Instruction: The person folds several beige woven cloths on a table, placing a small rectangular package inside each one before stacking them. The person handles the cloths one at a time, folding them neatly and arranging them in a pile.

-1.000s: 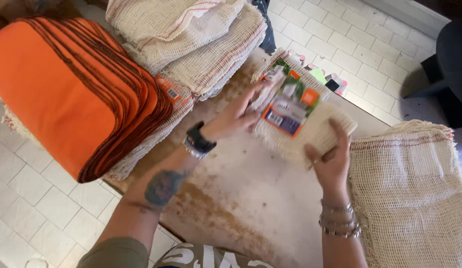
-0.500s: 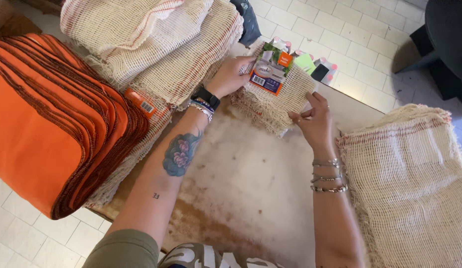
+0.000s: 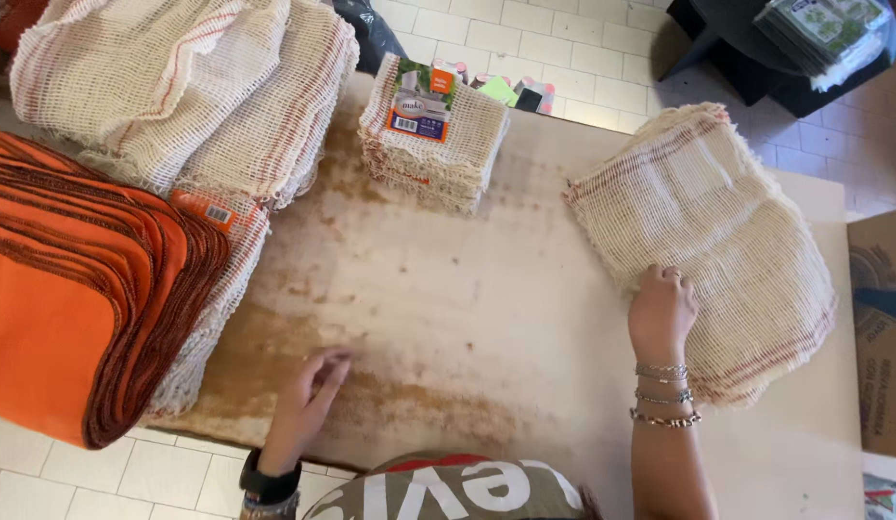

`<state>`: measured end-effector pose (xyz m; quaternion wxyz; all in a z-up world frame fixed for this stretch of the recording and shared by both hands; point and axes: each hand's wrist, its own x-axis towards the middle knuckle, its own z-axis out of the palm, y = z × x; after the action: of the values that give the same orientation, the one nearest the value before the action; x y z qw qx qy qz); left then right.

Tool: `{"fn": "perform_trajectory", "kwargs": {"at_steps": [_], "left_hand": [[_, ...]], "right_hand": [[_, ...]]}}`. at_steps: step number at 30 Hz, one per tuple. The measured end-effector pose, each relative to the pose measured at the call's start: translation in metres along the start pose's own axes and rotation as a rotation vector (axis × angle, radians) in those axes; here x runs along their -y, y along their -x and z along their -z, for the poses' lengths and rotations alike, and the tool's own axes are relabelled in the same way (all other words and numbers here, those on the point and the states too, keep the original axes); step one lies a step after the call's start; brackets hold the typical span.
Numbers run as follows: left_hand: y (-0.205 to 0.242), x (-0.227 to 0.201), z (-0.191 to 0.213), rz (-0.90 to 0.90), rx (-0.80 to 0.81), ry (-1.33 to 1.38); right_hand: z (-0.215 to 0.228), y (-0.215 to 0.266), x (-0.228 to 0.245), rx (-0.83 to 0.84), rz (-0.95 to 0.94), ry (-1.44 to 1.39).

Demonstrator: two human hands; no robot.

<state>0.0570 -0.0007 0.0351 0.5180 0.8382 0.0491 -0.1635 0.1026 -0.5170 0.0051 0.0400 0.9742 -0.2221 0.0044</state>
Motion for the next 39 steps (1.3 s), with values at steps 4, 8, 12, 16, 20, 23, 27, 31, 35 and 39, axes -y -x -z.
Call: {"fn": "perform_trajectory", "kwargs": {"at_steps": [4, 8, 12, 16, 20, 23, 27, 31, 35, 39], "left_hand": [[0.05, 0.038, -0.002, 0.03, -0.153, 0.049], [0.091, 0.024, -0.002, -0.079, -0.218, 0.029], [0.125, 0.011, -0.013, -0.066, -0.208, 0.098], [0.148, 0.019, -0.029, -0.125, -0.2, 0.107], [0.159, 0.029, -0.037, -0.143, -0.138, -0.012], [0.158, 0.027, -0.036, -0.174, -0.107, -0.079], [0.143, 0.034, -0.038, -0.204, -0.121, -0.102], [0.142, 0.015, -0.046, -0.21, -0.153, 0.041], [0.138, 0.031, -0.051, -0.305, -0.17, 0.019], [0.142, 0.022, -0.043, -0.286, -0.326, -0.121]], "right_hand": [[0.007, -0.004, -0.019, 0.0, 0.02, -0.112], [0.021, -0.011, -0.031, -0.087, -0.037, -0.386], [0.053, 0.001, -0.008, -0.323, 0.085, -0.646], [0.067, 0.067, 0.078, -0.296, 0.318, -0.746], [0.076, 0.142, 0.13, 0.186, 0.589, -0.775], [0.056, 0.132, 0.115, 0.226, 0.584, -0.736], [0.034, 0.07, 0.095, 0.09, 0.175, -0.326], [-0.083, -0.022, 0.065, -0.069, 0.354, -0.312], [-0.042, -0.025, 0.105, 0.098, 0.534, -0.534], [0.103, 0.073, 0.153, 0.353, 0.756, -0.753]]}}
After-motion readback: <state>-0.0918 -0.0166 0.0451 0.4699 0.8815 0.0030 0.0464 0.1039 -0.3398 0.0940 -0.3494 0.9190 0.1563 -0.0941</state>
